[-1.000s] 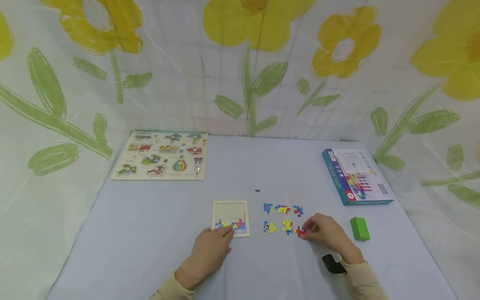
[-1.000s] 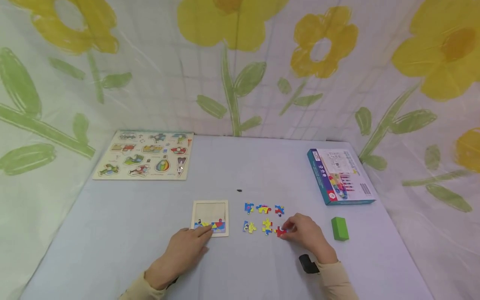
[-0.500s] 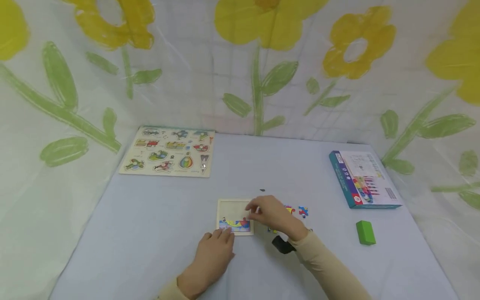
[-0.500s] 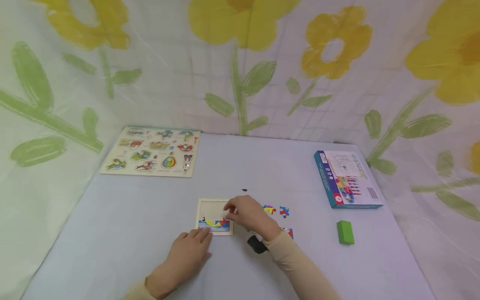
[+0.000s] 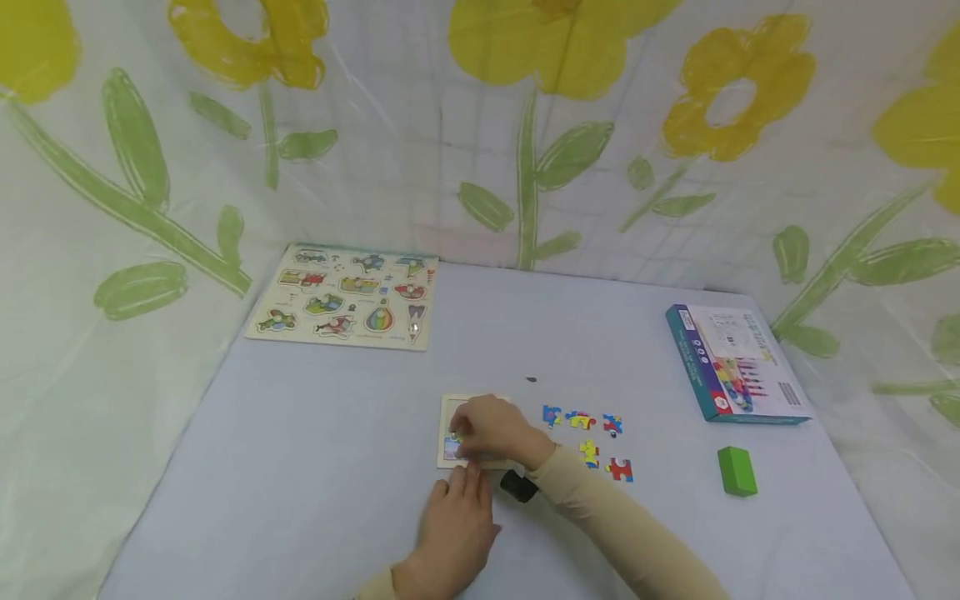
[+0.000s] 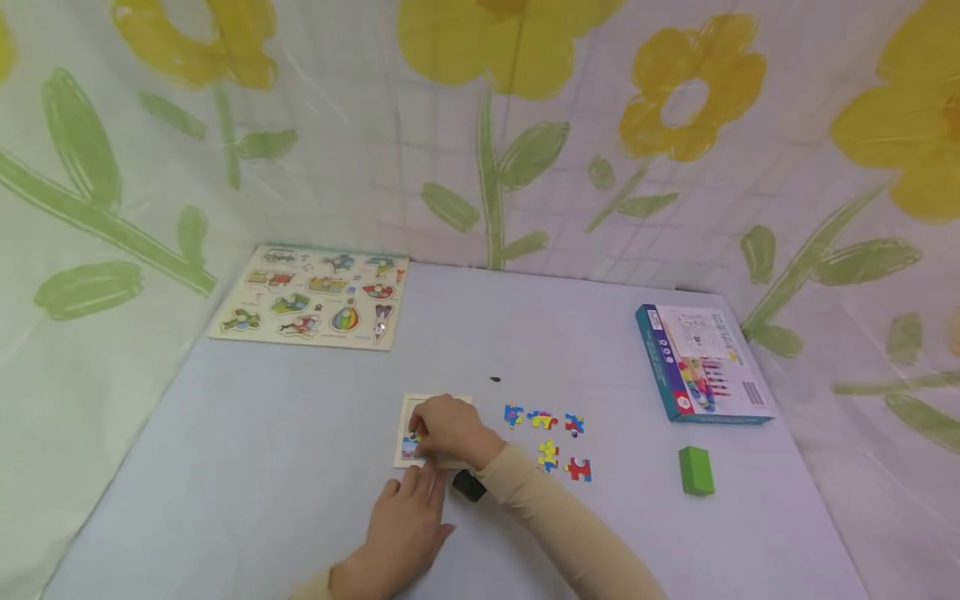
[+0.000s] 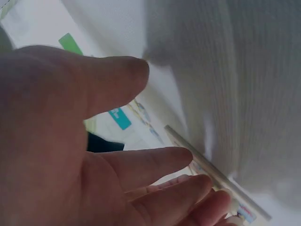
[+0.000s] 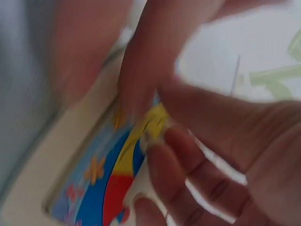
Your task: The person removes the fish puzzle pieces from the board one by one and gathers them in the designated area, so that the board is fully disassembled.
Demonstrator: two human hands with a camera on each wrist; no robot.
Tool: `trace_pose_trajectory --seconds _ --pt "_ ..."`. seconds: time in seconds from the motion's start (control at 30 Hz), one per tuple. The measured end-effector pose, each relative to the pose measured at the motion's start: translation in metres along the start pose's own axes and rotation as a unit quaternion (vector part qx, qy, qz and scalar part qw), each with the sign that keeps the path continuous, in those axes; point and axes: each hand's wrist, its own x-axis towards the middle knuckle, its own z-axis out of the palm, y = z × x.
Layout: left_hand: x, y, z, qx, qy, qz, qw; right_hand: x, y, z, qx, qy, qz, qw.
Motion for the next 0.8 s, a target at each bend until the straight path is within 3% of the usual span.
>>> trace_pose_trajectory --seconds 0.5,0.67,0.8 --pt "0.003 -0.004 0.001 -0.067 -0.015 0.010 0.9976 0.007 -0.001 0.001 0.084 -0.018 0.007 0.9963" --pt "0.004 -0.005 -0.001 -0.075 -0.021 0.013 0.9969 0.005 0.005 -0.003 0.136 -0.017 -0.016 0.9905" --pt "0.006 -0.006 -0.003 -0.091 -0.045 0.012 0.9948 -0.007 0.018 -0.018 0.180 0.006 -0.028 0.9832"
